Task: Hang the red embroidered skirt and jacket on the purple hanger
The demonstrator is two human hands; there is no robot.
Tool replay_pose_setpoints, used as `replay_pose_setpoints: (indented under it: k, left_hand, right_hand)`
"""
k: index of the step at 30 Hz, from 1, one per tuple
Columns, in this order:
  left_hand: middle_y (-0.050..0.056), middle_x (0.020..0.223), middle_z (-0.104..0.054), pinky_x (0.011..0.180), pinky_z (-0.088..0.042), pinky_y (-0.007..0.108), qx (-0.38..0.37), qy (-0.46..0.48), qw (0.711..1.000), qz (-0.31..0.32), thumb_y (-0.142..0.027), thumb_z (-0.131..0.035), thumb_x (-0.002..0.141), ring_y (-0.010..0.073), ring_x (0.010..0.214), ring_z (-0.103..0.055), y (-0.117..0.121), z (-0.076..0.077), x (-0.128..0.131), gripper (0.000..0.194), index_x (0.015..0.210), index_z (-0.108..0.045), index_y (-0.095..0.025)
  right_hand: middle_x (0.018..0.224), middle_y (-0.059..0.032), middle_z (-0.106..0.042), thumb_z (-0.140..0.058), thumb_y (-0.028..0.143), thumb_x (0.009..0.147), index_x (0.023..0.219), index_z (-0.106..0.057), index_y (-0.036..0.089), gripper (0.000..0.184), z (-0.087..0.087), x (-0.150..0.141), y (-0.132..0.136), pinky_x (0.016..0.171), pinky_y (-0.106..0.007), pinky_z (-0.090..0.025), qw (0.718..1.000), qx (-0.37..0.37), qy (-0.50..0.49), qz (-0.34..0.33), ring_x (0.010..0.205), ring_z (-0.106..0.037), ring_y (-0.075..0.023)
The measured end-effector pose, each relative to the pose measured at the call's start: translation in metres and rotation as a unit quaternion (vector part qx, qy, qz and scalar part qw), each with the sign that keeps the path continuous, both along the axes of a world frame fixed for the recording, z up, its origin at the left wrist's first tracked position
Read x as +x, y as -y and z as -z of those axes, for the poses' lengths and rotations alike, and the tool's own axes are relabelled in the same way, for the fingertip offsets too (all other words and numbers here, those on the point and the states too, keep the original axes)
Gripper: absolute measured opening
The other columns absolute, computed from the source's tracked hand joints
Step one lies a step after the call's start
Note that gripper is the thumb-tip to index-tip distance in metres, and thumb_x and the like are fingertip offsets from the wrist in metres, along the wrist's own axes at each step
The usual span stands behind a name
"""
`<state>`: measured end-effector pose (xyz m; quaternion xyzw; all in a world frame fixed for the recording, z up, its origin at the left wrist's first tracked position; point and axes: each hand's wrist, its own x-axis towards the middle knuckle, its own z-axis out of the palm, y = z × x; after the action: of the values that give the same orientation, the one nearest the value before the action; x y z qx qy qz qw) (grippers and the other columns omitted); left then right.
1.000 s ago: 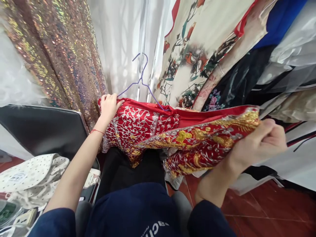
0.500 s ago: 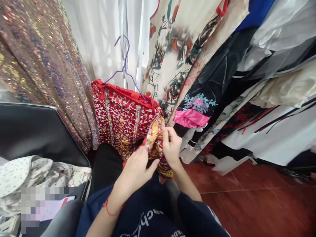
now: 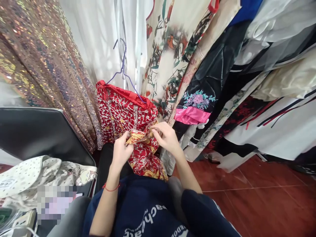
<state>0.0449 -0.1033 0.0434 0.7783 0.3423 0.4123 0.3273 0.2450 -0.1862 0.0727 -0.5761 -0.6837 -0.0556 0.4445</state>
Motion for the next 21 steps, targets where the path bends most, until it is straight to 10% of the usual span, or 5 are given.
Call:
replay_pose_setpoints:
  k: [7,13,21]
  left_hand:
    - [-0.002,0.059,-0.051,0.055,-0.035,0.029,0.039,0.017,0.999,-0.011,-0.018,-0.046,0.057,0.0148,0.055,-0.044,0.001,-0.02,-0.04,0.012,0.067,-0.052,-0.023]
    - [-0.003,0.059,-0.051,0.056,-0.037,0.025,0.059,0.0,0.997,0.054,-0.013,-0.046,0.062,0.0113,0.057,-0.046,0.002,-0.025,-0.064,0.009,0.064,-0.053,-0.017]
    - [0.005,0.106,-0.068,0.089,-0.051,0.03,0.142,0.046,0.989,-0.025,-0.01,-0.056,0.072,0.0198,0.099,-0.066,-0.015,-0.021,-0.099,0.036,0.098,-0.078,-0.021]
  right_hand:
    - [0.101,-0.0092,-0.071,-0.042,0.032,0.102,0.113,-0.07,0.023,0.031,0.012,0.023,-0.01,0.087,-0.042,-0.042,0.967,-0.128,0.208,0.076,0.093,-0.058,-0.0253]
    - [0.139,-0.0195,-0.051,-0.057,0.024,0.091,0.121,-0.067,0.019,0.032,0.01,0.011,-0.002,0.099,-0.048,-0.038,0.936,-0.109,0.314,0.117,0.13,-0.041,-0.0361]
    - [0.088,-0.0069,-0.064,-0.045,0.019,0.1,0.087,-0.062,0.018,0.021,-0.01,-0.013,0.028,0.093,-0.039,-0.041,0.942,-0.081,0.322,-0.047,0.092,-0.055,-0.0216]
